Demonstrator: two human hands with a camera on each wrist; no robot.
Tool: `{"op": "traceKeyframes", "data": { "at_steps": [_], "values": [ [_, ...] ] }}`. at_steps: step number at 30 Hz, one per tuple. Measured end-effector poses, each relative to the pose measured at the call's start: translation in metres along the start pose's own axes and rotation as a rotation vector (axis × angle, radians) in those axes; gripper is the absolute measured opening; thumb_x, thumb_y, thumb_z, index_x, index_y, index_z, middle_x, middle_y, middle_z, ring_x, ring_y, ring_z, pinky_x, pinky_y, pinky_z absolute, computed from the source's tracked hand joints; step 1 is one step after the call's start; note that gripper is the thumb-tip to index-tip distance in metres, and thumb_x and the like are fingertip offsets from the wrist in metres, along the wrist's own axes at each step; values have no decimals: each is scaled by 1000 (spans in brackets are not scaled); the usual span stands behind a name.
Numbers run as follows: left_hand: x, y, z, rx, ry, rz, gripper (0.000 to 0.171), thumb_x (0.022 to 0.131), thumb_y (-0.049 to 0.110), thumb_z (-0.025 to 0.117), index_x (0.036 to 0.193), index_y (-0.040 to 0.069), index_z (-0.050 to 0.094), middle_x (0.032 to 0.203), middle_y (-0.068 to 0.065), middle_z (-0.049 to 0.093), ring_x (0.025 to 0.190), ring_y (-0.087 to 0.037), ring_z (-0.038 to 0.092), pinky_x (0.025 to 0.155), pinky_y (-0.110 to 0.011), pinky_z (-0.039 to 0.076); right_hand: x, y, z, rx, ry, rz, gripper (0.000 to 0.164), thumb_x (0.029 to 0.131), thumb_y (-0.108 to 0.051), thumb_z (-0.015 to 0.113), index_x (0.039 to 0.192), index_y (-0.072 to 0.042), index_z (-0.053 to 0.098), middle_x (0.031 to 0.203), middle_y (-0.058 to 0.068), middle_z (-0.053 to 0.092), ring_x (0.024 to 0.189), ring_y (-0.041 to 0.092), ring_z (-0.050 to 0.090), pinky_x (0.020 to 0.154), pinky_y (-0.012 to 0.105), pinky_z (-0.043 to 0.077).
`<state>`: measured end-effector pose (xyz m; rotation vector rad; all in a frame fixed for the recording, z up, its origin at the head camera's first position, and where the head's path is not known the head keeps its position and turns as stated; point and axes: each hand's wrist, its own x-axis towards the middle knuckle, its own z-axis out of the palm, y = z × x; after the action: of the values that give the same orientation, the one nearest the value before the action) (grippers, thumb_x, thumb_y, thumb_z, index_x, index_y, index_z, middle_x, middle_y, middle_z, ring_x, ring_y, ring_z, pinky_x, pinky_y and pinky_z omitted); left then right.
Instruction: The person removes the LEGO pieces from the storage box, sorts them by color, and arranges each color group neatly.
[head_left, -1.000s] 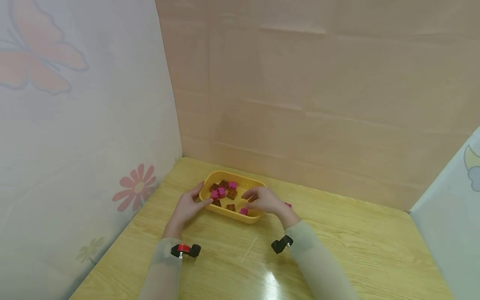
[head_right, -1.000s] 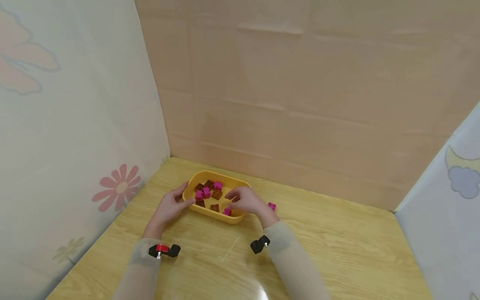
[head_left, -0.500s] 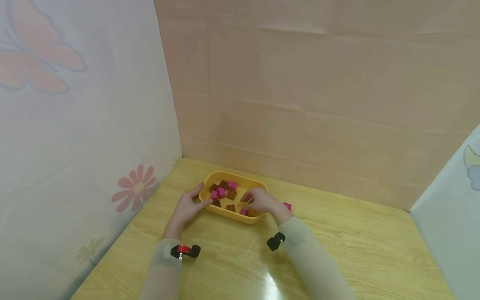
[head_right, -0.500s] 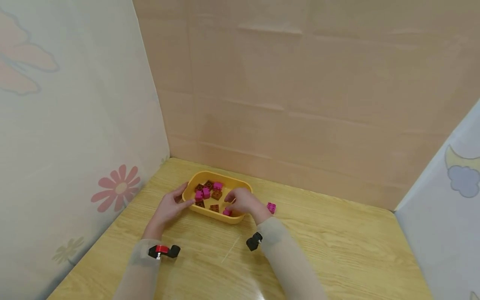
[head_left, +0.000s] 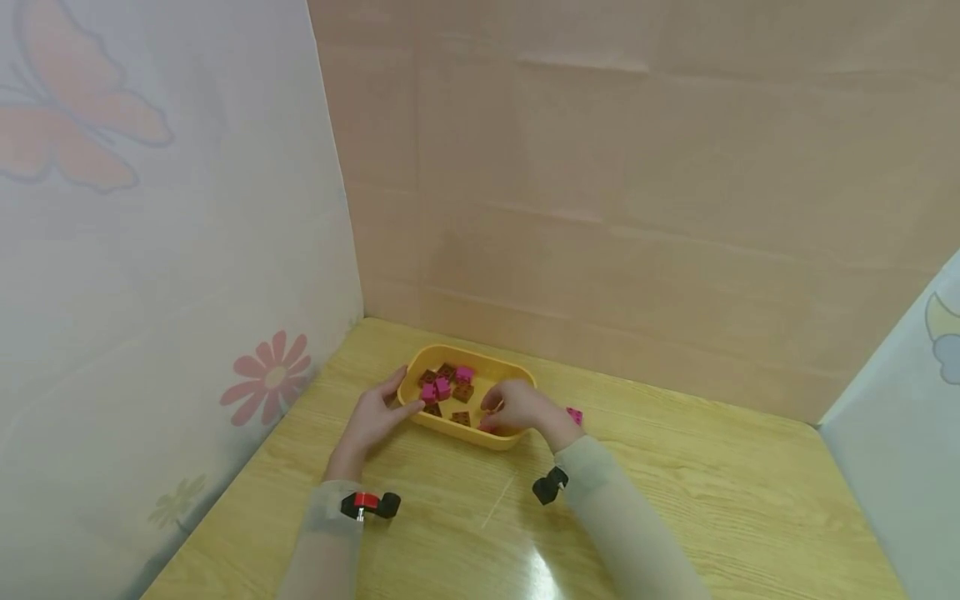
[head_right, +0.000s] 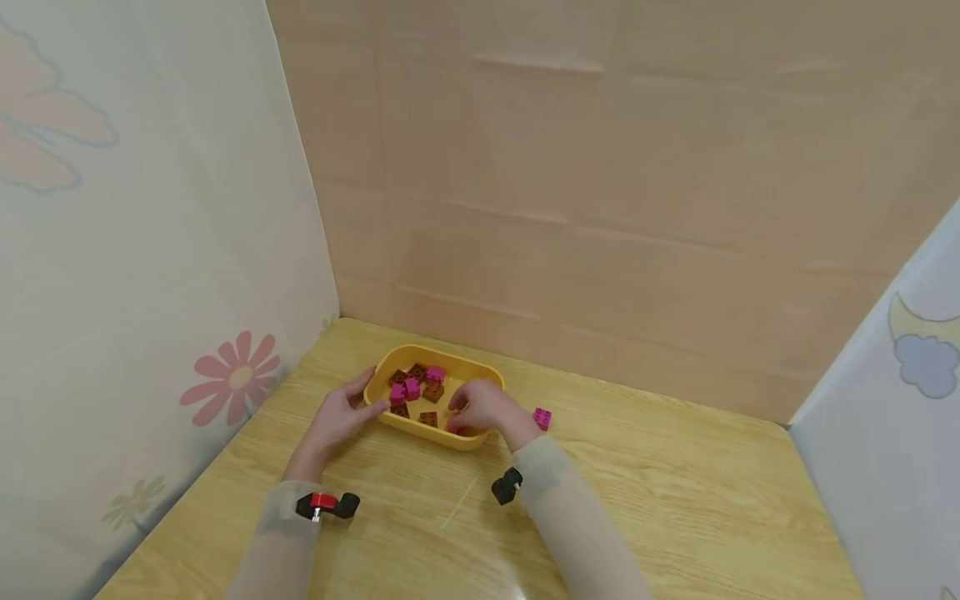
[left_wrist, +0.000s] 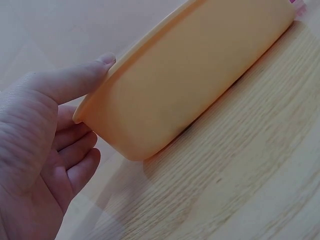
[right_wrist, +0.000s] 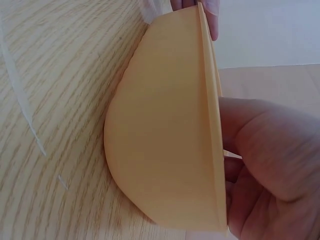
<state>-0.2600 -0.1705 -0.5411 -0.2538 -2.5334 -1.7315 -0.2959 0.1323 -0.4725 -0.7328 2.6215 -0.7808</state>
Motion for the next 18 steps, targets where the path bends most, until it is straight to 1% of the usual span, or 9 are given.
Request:
{"op": "traceKeyframes", "data": {
  "at_steps": [3, 7, 13, 16, 18],
  "values": [
    [0, 1, 1, 1, 0, -9, 86, 96, 29, 85, 164, 2, 40, 169, -14, 37, 155, -34, 37, 127, -45, 32, 0, -1, 0, -28, -7, -2, 25, 90, -22, 89, 108, -6, 81, 101, 0, 78, 93, 17, 71, 93, 42, 62],
    [0, -1, 0, 4, -3, -6, 87, 95, 31, 85, 164, 1, 39, 169, -15, 37, 155, -34, 37, 126, -44, 32, 0, -2, 0, -72, -11, -5, 24, 91, -23, 89, 106, -6, 82, 95, -3, 77, 88, 14, 69, 88, 39, 62],
    [1, -2, 0, 13, -2, -2, 87, 96, 31, 85, 164, 1, 39, 169, -15, 37, 155, -34, 37, 126, -45, 33, 0, -7, -2, -117, -24, 6, 21, 90, -21, 89, 103, -6, 82, 90, -3, 75, 83, 13, 67, 81, 35, 62],
    [1, -2, -1, 14, -1, 3, 87, 96, 31, 84, 163, 0, 39, 169, -16, 37, 155, -35, 37, 126, -46, 33, 1, -7, -2, -120, -30, 9, 20, 90, -20, 89, 102, -6, 82, 90, -3, 75, 84, 13, 67, 82, 35, 62],
    [1, -1, -1, 19, -1, 7, 88, 96, 31, 84, 163, 0, 38, 169, -17, 37, 155, -36, 36, 126, -46, 33, 2, -5, -2, -96, -31, 10, 22, 89, -19, 89, 106, -6, 82, 95, -2, 76, 88, 14, 68, 86, 37, 62]
  ]
}}
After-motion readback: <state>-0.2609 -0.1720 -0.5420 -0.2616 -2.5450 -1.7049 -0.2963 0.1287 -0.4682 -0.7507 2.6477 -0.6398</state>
